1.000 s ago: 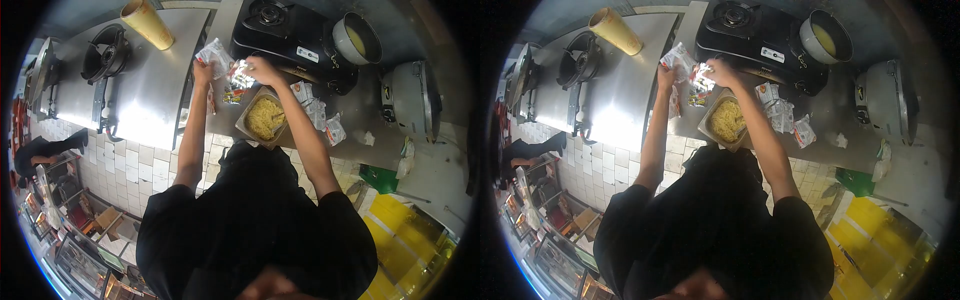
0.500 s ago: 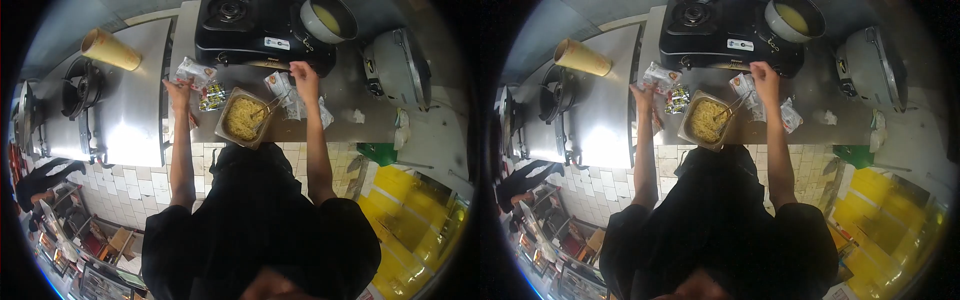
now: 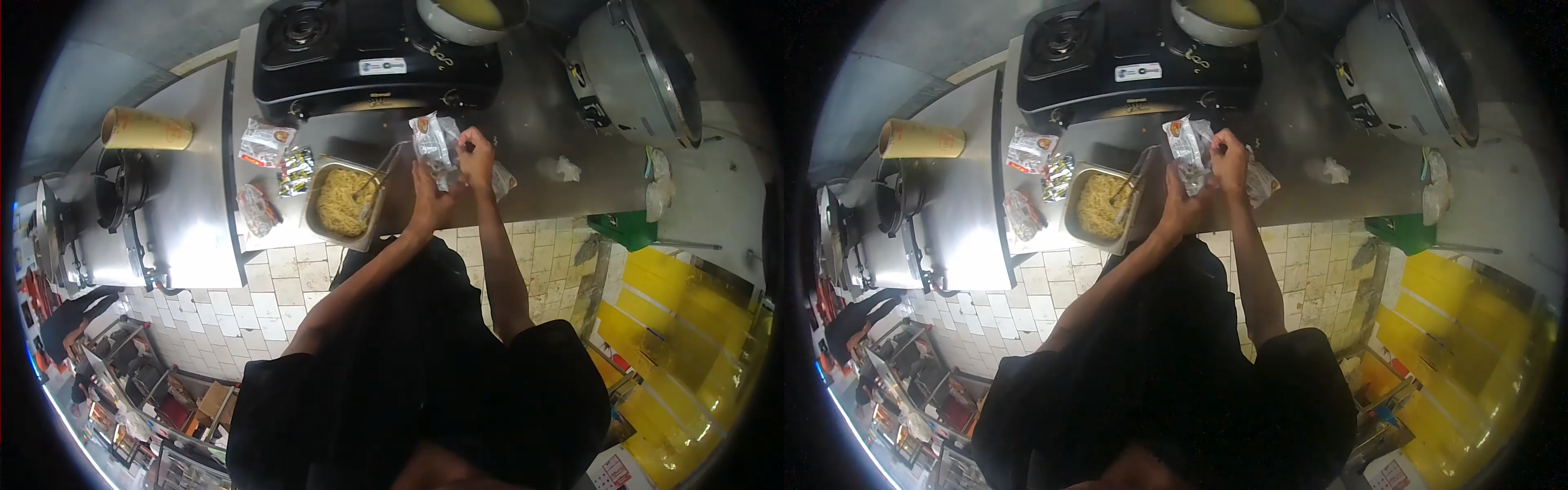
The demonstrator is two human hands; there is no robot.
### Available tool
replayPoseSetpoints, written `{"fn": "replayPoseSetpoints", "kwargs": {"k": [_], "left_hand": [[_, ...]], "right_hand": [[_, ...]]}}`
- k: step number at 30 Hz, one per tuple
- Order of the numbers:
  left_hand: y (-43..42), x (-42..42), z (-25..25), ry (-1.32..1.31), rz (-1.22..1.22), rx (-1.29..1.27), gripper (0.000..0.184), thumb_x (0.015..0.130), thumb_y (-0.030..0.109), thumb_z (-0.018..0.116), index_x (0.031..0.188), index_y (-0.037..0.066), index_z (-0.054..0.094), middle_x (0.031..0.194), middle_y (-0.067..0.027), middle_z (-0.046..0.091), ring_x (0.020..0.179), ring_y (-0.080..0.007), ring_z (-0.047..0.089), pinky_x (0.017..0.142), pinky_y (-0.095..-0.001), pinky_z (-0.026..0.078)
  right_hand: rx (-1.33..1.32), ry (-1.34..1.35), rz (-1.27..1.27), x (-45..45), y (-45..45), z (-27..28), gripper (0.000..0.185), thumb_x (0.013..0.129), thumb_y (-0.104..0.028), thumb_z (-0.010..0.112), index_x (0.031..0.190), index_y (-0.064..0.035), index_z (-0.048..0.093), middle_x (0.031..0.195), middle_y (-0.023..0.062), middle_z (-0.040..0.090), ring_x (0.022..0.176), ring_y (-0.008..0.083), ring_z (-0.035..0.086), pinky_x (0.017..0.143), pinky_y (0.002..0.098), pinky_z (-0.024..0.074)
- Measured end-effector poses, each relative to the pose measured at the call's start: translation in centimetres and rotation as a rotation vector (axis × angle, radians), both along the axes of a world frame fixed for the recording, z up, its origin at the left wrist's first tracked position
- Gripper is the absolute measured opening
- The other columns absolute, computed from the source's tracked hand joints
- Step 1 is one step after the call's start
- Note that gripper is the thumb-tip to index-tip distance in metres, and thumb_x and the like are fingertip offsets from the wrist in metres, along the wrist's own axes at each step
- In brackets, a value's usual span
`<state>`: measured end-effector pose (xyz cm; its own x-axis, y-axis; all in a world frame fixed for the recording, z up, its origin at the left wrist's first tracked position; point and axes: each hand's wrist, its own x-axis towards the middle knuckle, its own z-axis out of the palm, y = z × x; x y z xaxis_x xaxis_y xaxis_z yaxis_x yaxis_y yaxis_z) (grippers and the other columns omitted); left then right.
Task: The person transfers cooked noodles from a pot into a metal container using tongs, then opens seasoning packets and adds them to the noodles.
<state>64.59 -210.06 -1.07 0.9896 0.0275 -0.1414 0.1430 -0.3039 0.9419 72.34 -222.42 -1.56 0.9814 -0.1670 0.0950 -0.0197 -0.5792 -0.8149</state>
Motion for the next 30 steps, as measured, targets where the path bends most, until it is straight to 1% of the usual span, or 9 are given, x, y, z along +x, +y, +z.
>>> {"fn": "replayPoseSetpoints", "kwargs": {"k": [1,3,4,5,10,15,23,26,30], "left_hand": [[-1.1,0.4,0.7,0.006,-0.009,0.004,0.084,0.086,0.021,0.075,0.145,-0.006,0.021,0.145,-0.0286,0.032,0.132,-0.0367,0.042,0.105,-0.0362,0.040],[-2.7,1.4,3.5,0.048,0.239,-0.615,0.081,0.089,0.022,0.072,0.145,-0.007,0.022,0.145,-0.0260,0.032,0.130,-0.0316,0.042,0.104,-0.0349,0.041],[-3.4,1.8,1.2,0.008,0.261,-0.433,0.077,0.092,0.020,0.068,0.145,-0.007,0.020,0.136,-0.0210,0.042,0.119,-0.0229,0.049,0.094,-0.0313,0.047],[-3.4,2.2,0.7,0.135,0.197,-0.721,0.059,0.095,0.023,0.064,0.138,-0.007,0.036,0.113,-0.0147,0.059,0.098,-0.0150,0.058,0.079,-0.0281,0.051],[-3.9,2.5,0.2,0.406,0.083,-0.704,0.047,0.101,0.044,0.049,0.106,0.000,0.065,0.076,0.0007,0.061,0.067,-0.0091,0.056,0.061,-0.0242,0.047],[-5.9,2.5,2.8,0.504,0.350,-0.836,0.050,0.100,0.051,0.046,0.100,0.004,0.064,0.069,0.0037,0.052,0.055,-0.0054,0.042,0.049,-0.0236,0.034],[-4.4,1.1,1.4,0.319,0.236,-0.473,0.047,0.103,0.044,0.046,0.122,0.003,0.057,0.073,0.0017,0.053,0.061,-0.0056,0.046,0.053,-0.0235,0.038],[-4.1,0.8,1.1,0.138,0.150,-0.352,0.043,0.103,0.041,0.047,0.123,0.004,0.058,0.076,-0.0014,0.057,0.063,-0.0071,0.049,0.055,-0.0245,0.041],[-4.1,0.5,-0.3,-0.032,0.224,-0.104,0.046,0.103,0.042,0.046,0.123,0.001,0.057,0.082,-0.0052,0.061,0.070,-0.0109,0.053,0.062,-0.0282,0.045]], "right_hand": [[0.022,-0.015,-0.009,-1.0,-1.2,0.6,0.011,0.077,0.005,0.063,0.079,-0.0036,0.056,0.074,0.0110,0.063,0.071,0.0233,0.064,0.068,0.0325,0.0494],[0.174,0.162,-0.069,-3.0,-1.9,3.6,0.011,0.079,0.006,0.063,0.083,-0.0038,0.063,0.074,0.0099,0.063,0.073,0.0257,0.065,0.070,0.0332,0.0498],[0.163,0.055,0.022,-3.6,-2.4,4.2,0.013,0.080,0.005,0.065,0.088,-0.0044,0.066,0.076,0.0103,0.064,0.075,0.0268,0.065,0.071,0.0341,0.0502],[0.150,-0.053,0.112,-4.2,-3.0,4.6,0.015,0.081,0.003,0.066,0.093,-0.0051,0.070,0.078,0.0107,0.064,0.077,0.0278,0.066,0.072,0.0351,0.0507],[-0.113,-0.036,0.168,-6.0,-5.4,5.7,0.060,0.078,-0.012,0.075,0.135,-0.0118,0.055,0.122,0.0171,0.056,0.113,0.0352,0.056,0.095,0.0412,0.0465],[-0.115,0.013,0.227,-5.8,-7.0,5.3,0.049,0.074,-0.011,0.078,0.120,-0.0081,0.063,0.113,0.0158,0.059,0.108,0.0351,0.058,0.091,0.0401,0.0481],[-0.085,-0.129,0.210,-6.0,-6.1,0.7,0.039,0.071,-0.013,0.079,0.107,-0.0074,0.066,0.114,0.0174,0.059,0.104,0.0343,0.060,0.089,0.0412,0.0486],[0.004,-0.014,0.221,-6.0,-5.8,2.1,0.038,0.070,-0.017,0.081,0.105,-0.0090,0.069,0.134,0.0189,0.050,0.121,0.0383,0.051,0.097,0.0462,0.0436],[-0.307,-0.076,0.367,-5.7,-5.6,4.5,0.034,0.069,-0.014,0.081,0.101,-0.0085,0.069,0.144,0.0196,0.037,0.125,0.0408,0.045,0.100,0.0521,0.0386]]}}
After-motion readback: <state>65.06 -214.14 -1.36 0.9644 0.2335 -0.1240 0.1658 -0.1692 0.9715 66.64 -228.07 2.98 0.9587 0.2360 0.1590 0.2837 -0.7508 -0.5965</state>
